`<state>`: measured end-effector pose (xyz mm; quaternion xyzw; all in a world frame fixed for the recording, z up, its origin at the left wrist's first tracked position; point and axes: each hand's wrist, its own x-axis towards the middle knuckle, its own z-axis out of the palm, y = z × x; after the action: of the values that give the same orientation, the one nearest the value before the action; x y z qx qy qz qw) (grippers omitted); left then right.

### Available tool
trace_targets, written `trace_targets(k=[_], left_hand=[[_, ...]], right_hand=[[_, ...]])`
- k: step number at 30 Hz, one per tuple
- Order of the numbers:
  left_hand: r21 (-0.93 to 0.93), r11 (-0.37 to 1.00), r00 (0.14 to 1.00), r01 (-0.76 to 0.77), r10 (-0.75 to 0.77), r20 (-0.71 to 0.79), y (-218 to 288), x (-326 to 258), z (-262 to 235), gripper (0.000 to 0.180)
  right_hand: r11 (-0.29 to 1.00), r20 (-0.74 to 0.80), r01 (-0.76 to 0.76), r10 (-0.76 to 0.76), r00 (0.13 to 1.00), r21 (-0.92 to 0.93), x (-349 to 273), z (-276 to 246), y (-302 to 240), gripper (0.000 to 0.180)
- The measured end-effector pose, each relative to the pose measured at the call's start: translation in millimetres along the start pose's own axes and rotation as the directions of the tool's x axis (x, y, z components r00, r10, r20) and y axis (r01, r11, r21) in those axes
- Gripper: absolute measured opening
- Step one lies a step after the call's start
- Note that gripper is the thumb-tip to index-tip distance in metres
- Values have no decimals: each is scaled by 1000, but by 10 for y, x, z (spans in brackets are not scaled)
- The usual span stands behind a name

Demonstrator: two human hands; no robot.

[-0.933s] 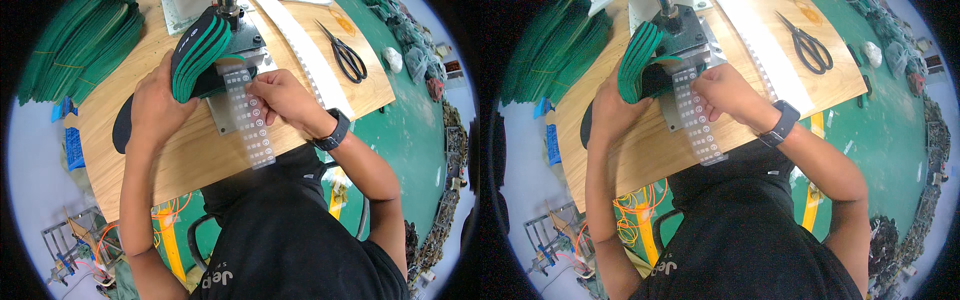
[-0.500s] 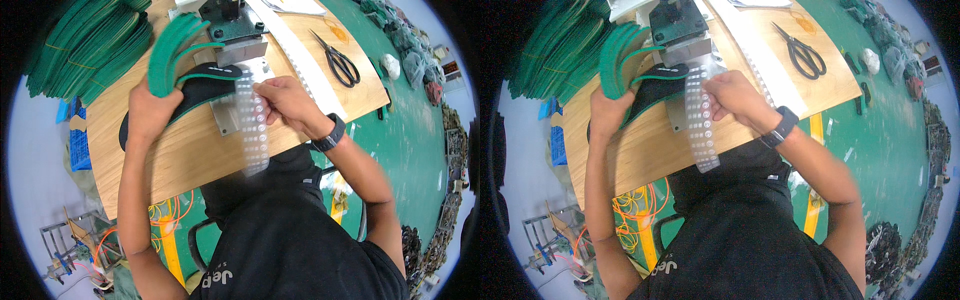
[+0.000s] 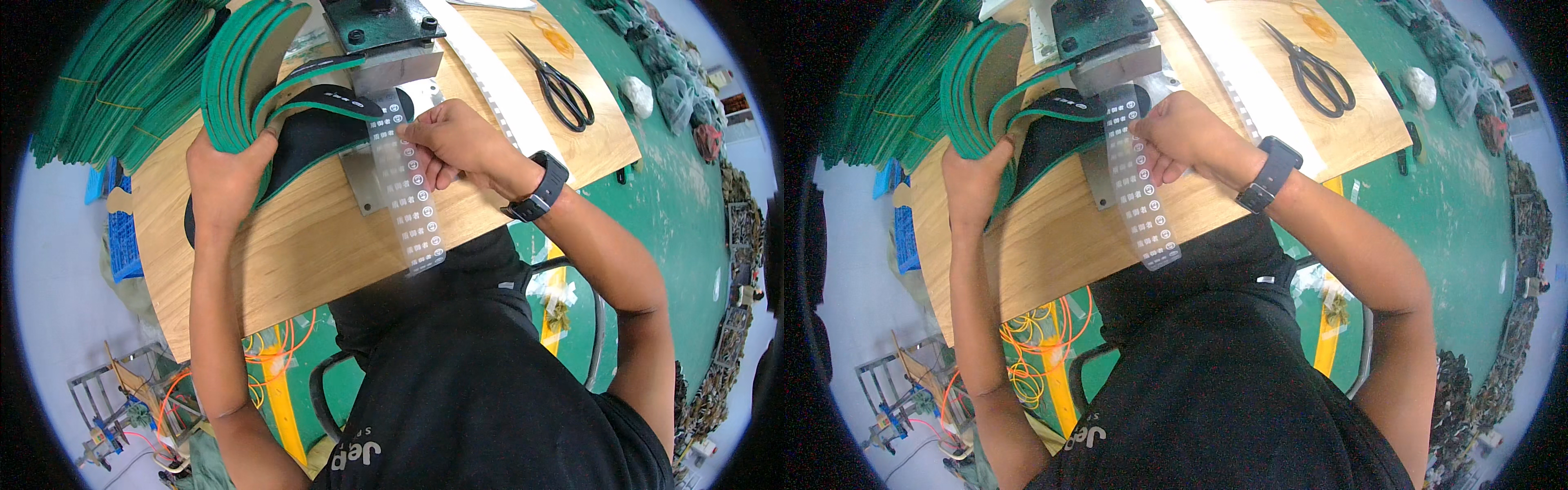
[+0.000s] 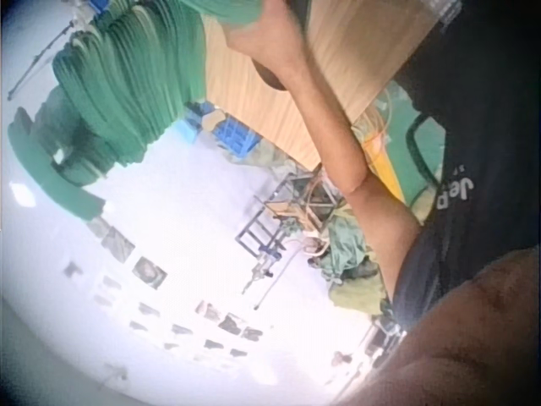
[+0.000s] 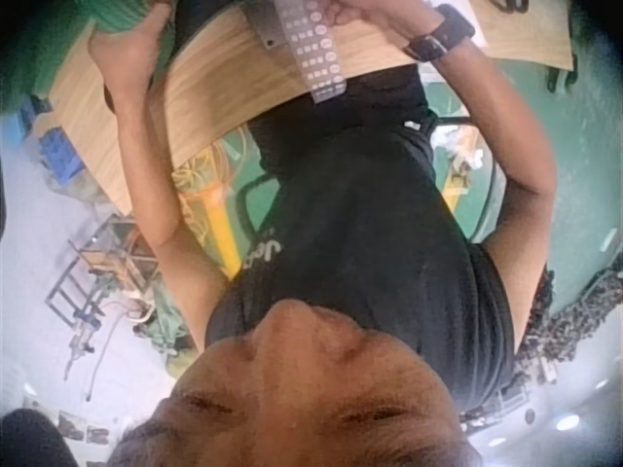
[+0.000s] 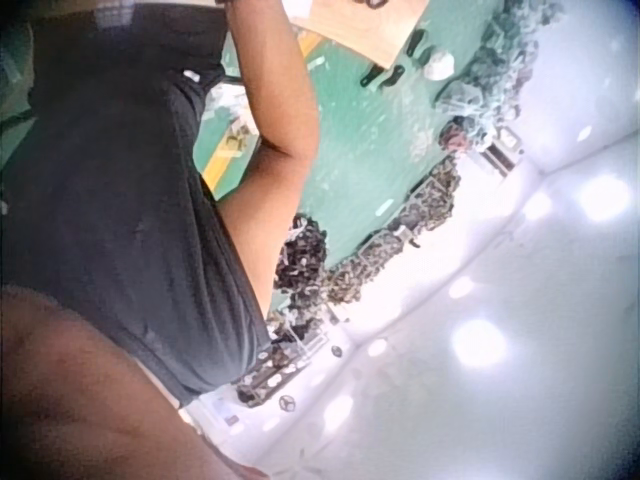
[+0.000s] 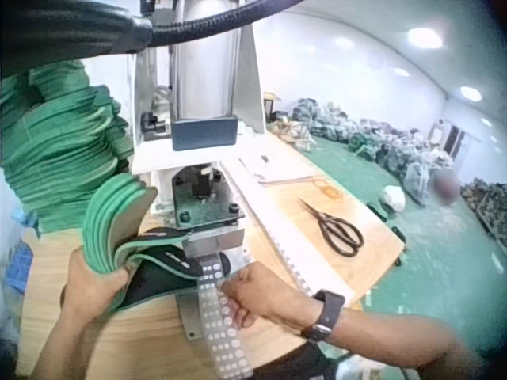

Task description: The person places green shoe insoles into a press machine and applies labels from a strip using shears to cut the labels, then gathers and organizes the labeled insoles on the table.

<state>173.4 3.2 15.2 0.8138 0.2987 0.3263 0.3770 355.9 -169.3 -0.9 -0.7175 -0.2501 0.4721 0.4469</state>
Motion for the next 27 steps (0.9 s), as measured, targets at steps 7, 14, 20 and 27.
trace_targets(k=[7,14,20,27], left_hand=[[84,995,999,52,-53,8,-51,-2,8,32],[244,969,988,-32,-7,157,28,0,42,58],[468,856,949,-220,76,307,44,8,74,85],[584,758,928,-290,74,365,130,-3,104,94]], right_hand=[[1000,-19,-11,11,1000,-1,20,17,2,31],[999,-22,32,-32,999,6,16,7,38,30],[996,45,32,-36,998,79,-60,-28,81,26],[933,-190,178,-122,974,313,-258,-141,319,21]])
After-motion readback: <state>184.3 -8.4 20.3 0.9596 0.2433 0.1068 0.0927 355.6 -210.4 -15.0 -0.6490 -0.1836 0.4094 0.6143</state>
